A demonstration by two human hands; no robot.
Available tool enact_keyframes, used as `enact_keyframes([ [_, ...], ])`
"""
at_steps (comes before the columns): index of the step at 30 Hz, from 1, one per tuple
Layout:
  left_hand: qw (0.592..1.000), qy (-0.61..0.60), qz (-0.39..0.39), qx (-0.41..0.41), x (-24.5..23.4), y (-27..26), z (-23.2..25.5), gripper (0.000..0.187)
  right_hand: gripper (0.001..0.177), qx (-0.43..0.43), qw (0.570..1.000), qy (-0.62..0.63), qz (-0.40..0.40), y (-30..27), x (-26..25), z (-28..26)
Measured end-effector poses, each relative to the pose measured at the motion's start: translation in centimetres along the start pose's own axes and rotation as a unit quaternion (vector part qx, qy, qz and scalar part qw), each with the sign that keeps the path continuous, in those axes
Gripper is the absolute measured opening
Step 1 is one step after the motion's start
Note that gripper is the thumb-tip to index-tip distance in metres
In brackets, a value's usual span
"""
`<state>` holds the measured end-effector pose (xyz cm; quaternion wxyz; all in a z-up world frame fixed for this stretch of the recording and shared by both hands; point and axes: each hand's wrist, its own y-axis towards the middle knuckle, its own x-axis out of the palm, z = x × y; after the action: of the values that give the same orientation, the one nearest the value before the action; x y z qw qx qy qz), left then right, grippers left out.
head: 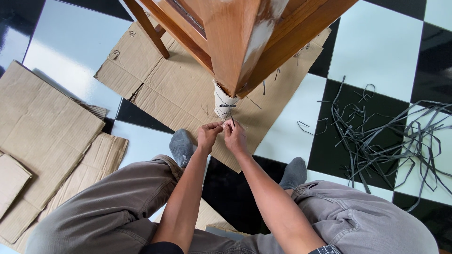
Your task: Wrapping a furniture leg with cardboard and securing it with plastic ties
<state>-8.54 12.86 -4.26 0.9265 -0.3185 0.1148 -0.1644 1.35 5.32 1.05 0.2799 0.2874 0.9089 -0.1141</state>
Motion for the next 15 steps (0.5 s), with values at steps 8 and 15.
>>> enact_keyframes([
  [8, 0.997, -0.073, -0.001, 0.021, -0.4, -1.0, 1.2, 0.034, 0.009, -0.051, 0.998, -0.011, 0.036, -0.4, -0.8, -1.4],
  [15, 0.997, -0.042, -0.028, -0.051, -0.4, 0.5, -0.2, 0.019, 0.010, -0.063, 0.997, -0.038, 0.027, -0.6, -0.4, -1.0],
])
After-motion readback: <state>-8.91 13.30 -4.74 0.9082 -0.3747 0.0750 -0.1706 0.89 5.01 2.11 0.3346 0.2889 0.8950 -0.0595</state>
